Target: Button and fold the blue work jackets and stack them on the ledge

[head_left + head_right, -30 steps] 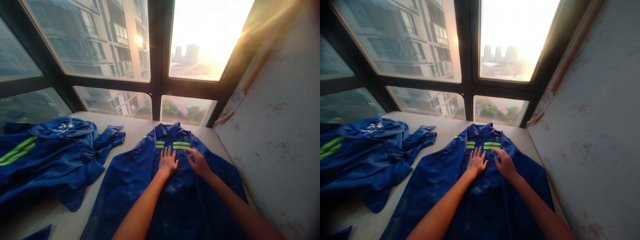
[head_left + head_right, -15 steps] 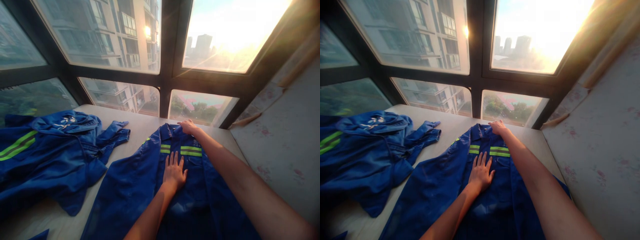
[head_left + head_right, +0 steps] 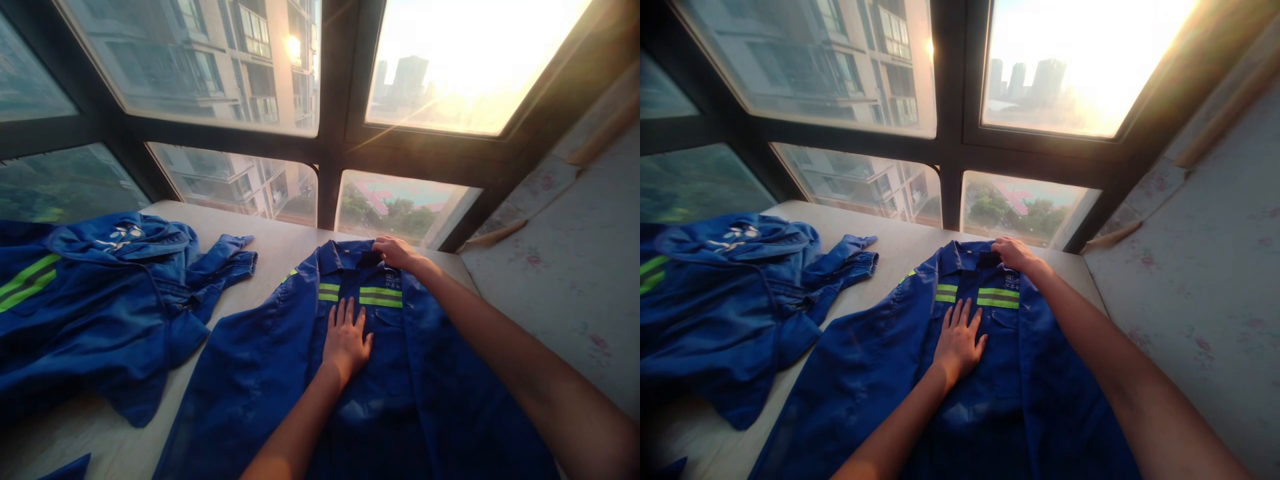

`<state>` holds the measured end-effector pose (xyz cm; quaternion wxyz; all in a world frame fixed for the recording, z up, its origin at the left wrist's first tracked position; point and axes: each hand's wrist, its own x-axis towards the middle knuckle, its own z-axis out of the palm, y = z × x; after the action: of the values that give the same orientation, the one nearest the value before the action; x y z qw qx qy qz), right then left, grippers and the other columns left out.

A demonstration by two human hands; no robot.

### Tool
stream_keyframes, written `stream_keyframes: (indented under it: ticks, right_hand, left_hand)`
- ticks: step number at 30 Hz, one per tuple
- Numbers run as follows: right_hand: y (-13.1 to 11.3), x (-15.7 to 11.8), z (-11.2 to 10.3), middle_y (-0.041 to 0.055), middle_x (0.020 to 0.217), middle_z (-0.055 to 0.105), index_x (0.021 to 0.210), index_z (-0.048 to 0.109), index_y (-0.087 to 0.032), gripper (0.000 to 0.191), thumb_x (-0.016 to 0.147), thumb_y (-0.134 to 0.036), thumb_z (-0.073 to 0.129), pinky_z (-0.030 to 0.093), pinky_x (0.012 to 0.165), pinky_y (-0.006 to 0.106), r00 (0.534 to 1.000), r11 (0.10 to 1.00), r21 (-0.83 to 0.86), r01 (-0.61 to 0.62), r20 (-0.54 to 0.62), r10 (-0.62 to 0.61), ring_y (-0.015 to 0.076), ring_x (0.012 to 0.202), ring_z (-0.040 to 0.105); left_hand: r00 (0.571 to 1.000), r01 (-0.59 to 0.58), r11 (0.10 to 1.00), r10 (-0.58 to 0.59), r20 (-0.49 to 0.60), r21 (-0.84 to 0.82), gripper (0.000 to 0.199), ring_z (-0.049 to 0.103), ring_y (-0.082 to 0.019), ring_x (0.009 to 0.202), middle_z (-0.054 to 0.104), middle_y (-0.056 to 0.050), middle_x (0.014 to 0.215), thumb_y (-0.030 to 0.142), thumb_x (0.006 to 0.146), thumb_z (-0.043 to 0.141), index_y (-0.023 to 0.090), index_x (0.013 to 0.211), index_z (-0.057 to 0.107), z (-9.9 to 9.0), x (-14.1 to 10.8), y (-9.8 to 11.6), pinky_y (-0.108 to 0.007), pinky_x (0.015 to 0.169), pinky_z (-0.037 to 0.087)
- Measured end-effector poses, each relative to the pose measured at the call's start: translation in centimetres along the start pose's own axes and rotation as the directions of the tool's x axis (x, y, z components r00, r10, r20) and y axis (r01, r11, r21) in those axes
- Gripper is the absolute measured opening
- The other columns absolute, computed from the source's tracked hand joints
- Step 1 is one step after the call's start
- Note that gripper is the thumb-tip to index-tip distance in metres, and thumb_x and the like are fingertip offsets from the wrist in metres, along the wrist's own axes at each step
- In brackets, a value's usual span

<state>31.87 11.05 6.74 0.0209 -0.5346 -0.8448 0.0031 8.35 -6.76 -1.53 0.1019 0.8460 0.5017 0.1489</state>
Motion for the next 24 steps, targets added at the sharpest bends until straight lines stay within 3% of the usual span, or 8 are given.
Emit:
stream_keyframes:
  ticks: [3, 5, 11, 13, 17, 20, 24]
  right_hand:
    - [-0.8, -0.7, 0.9, 0.0082, 0.108, 0.064, 0.101, 0.065, -0.021, 0.023, 0.086, -0.012, 0.049, 0.038, 0.082, 0.027, 0.982, 0.987, 0.039, -0.157, -0.096, 0.160, 0.0225, 0.107, 0.056]
    - [-1.4, -0.9, 1.8, 0.0115, 0.111, 0.064, 0.104, 0.063, -0.020, 0.023, 0.089, -0.015, 0.046, 0.038, 0.082, 0.029, 0.944, 0.954, 0.085, -0.287, -0.142, 0.297, 0.0245, 0.108, 0.056]
    - [-1.3, -1.3, 4.0, 0.0102, 0.096, 0.070, 0.107, 0.063, -0.020, 0.027, 0.080, -0.021, 0.060, 0.044, 0.075, 0.031, 0.771, 0.747, 0.297, -0.595, -0.050, 0.635, 0.0254, 0.090, 0.064]
    - [-0.6, -1.1, 4.1, 0.0104, 0.098, 0.071, 0.115, 0.060, -0.019, 0.031, 0.085, -0.025, 0.056, 0.046, 0.077, 0.032, 0.701, 0.653, 0.386, -0.652, -0.022, 0.713, 0.0249, 0.091, 0.065]
    - [-0.1, 0.1, 4.4, 0.0093, 0.103, 0.071, 0.124, 0.056, -0.021, 0.036, 0.095, -0.039, 0.046, 0.050, 0.081, 0.032, 0.612, 0.488, 0.568, -0.662, 0.035, 0.790, 0.0219, 0.094, 0.066]
    - [-0.6, 1.3, 5.1, 0.0085, 0.104, 0.069, 0.124, 0.057, -0.018, 0.040, 0.094, -0.045, 0.054, 0.053, 0.080, 0.033, 0.593, 0.365, 0.688, -0.627, 0.118, 0.797, 0.0196, 0.089, 0.066]
    - [-0.9, 2.4, 5.8, 0.0070, 0.113, 0.065, 0.121, 0.059, -0.017, 0.034, 0.095, -0.039, 0.059, 0.057, 0.079, 0.036, 0.591, 0.187, 0.811, -0.555, 0.226, 0.775, 0.0171, 0.091, 0.065]
  left_hand:
    - [1.000, -0.005, 1.000, 0.005, -0.006, 0.009, 0.062, 0.019, -0.032, 0.150, 0.029, -0.009, 0.162, 0.054, 0.094, 0.044, 0.025, 0.148, 0.043, 0.1, 0.0, -0.1, -0.054, 0.121, 0.022]
    - [1.000, -0.005, 1.000, 0.005, -0.020, 0.014, 0.062, 0.020, -0.032, 0.150, 0.030, -0.010, 0.161, 0.054, 0.094, 0.044, 0.024, 0.148, 0.044, 0.2, 0.0, -0.1, -0.053, 0.120, 0.022]
    - [0.998, -0.026, 1.000, 0.026, -0.064, 0.004, 0.059, 0.023, -0.032, 0.149, 0.032, -0.011, 0.160, 0.053, 0.095, 0.042, 0.024, 0.147, 0.044, 0.3, -0.2, -0.1, -0.054, 0.119, 0.024]
    - [0.997, -0.026, 1.000, 0.027, -0.073, 0.003, 0.059, 0.023, -0.032, 0.149, 0.032, -0.011, 0.160, 0.053, 0.095, 0.042, 0.024, 0.146, 0.044, 0.3, -0.2, -0.1, -0.054, 0.119, 0.024]
    - [0.998, -0.019, 1.000, 0.020, -0.065, 0.012, 0.058, 0.023, -0.032, 0.149, 0.032, -0.012, 0.160, 0.052, 0.095, 0.044, 0.024, 0.146, 0.044, 0.3, -0.2, 0.0, -0.053, 0.119, 0.024]
    - [0.998, -0.020, 1.000, 0.021, -0.054, 0.011, 0.058, 0.023, -0.032, 0.149, 0.032, -0.012, 0.160, 0.052, 0.095, 0.042, 0.024, 0.146, 0.043, 0.1, -0.3, 0.0, -0.053, 0.120, 0.023]
    - [0.998, -0.023, 1.000, 0.024, -0.055, 0.015, 0.059, 0.021, -0.032, 0.149, 0.030, -0.011, 0.161, 0.050, 0.094, 0.044, 0.024, 0.146, 0.044, 0.0, -0.3, 0.1, -0.054, 0.119, 0.023]
